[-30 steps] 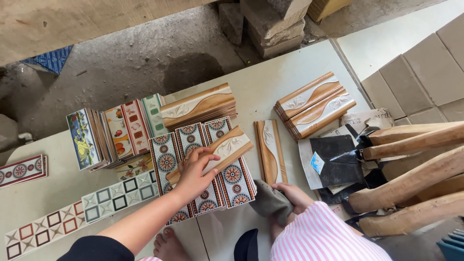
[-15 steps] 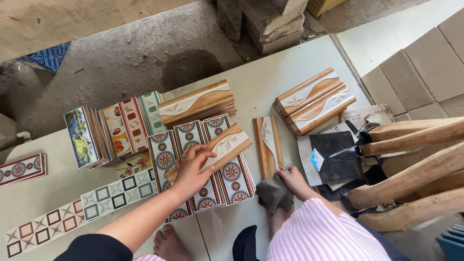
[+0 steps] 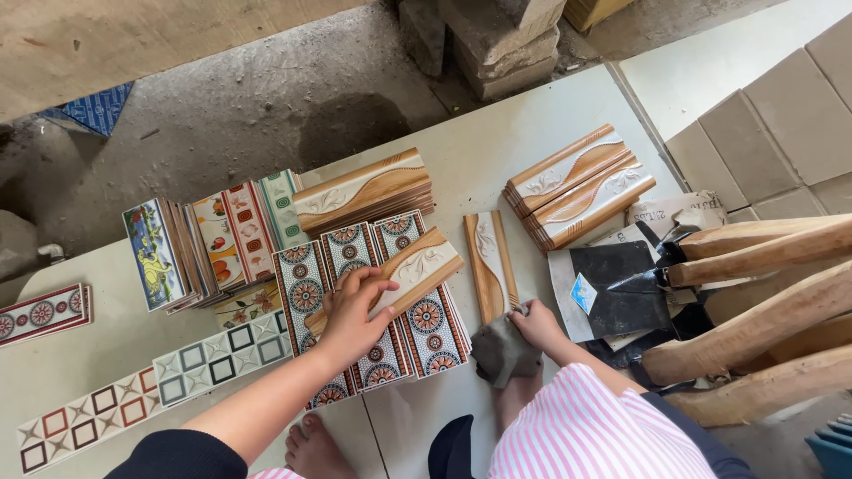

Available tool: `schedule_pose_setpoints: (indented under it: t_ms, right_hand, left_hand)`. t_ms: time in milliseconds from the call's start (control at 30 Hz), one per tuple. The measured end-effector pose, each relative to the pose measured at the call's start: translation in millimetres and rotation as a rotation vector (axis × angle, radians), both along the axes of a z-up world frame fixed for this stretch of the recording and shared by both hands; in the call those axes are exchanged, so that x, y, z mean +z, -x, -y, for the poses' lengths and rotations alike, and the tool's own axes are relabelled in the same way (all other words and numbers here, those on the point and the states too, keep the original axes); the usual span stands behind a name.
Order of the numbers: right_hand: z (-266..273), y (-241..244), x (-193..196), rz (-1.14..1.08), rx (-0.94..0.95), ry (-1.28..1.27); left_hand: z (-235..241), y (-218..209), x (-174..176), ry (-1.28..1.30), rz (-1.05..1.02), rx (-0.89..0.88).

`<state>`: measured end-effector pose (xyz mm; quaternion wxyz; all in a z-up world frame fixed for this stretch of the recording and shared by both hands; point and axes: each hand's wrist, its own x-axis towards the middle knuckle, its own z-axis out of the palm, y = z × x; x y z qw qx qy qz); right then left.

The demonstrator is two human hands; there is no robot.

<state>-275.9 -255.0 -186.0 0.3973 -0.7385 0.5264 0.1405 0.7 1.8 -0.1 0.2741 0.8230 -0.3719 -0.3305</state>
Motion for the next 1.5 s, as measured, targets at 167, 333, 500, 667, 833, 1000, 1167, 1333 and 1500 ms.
schedule_pose_setpoints:
  t_ms: [167,333,500,667,833,1000,1167,1333,1500]
  right_hand:
    - [-15.1,2.8,60.4,-0.147,0.255,-0.068]
    - [-16.0,-44.1,214.6,-0.186,0.473,-0.259]
    - [-43.8,-111.1,342.3,0.079,0.099,-0.488]
    - [-71.2,-187.4,334.0,0.144,0.454,-0.418]
    - [-138.8,-233.8,246.5,0.220,0.977,-0.066]
    - [-169.4,-186.7,190.2,0.676,1.507,0.778]
    - [-143.2,-190.3,199.8,0.613,1.561,0.565]
    - [-89.8,-180.0,219.5,0.394,1.616,0.540]
    - [1.7,-169.2,173.9,0.475,1.532,0.833]
  left_hand:
    - [-3.6,-9.8,9.0,-0.017,0.101,-0.071]
    - [-12.8,-22.6,33.0,-0.160,0.296,-0.217]
    - [-39.0,-41.0,39.9,-0.284,0.341,-0.271]
    - [-56.5,-68.0,21.3,-0.217,0.348,-0.272]
    - [-66.4,-81.4,11.3,-0.207,0.348,-0.279]
    - [-76.5,-81.1,2.3,-0.172,0.315,-0.194]
    - [-78.1,-77.2,4.1,-0.204,0.328,-0.257]
    - [-76.6,-76.0,14.5,-0.216,0.376,-0.315]
    - [-70.9,-76.2,28.6,-0.254,0.451,-0.394]
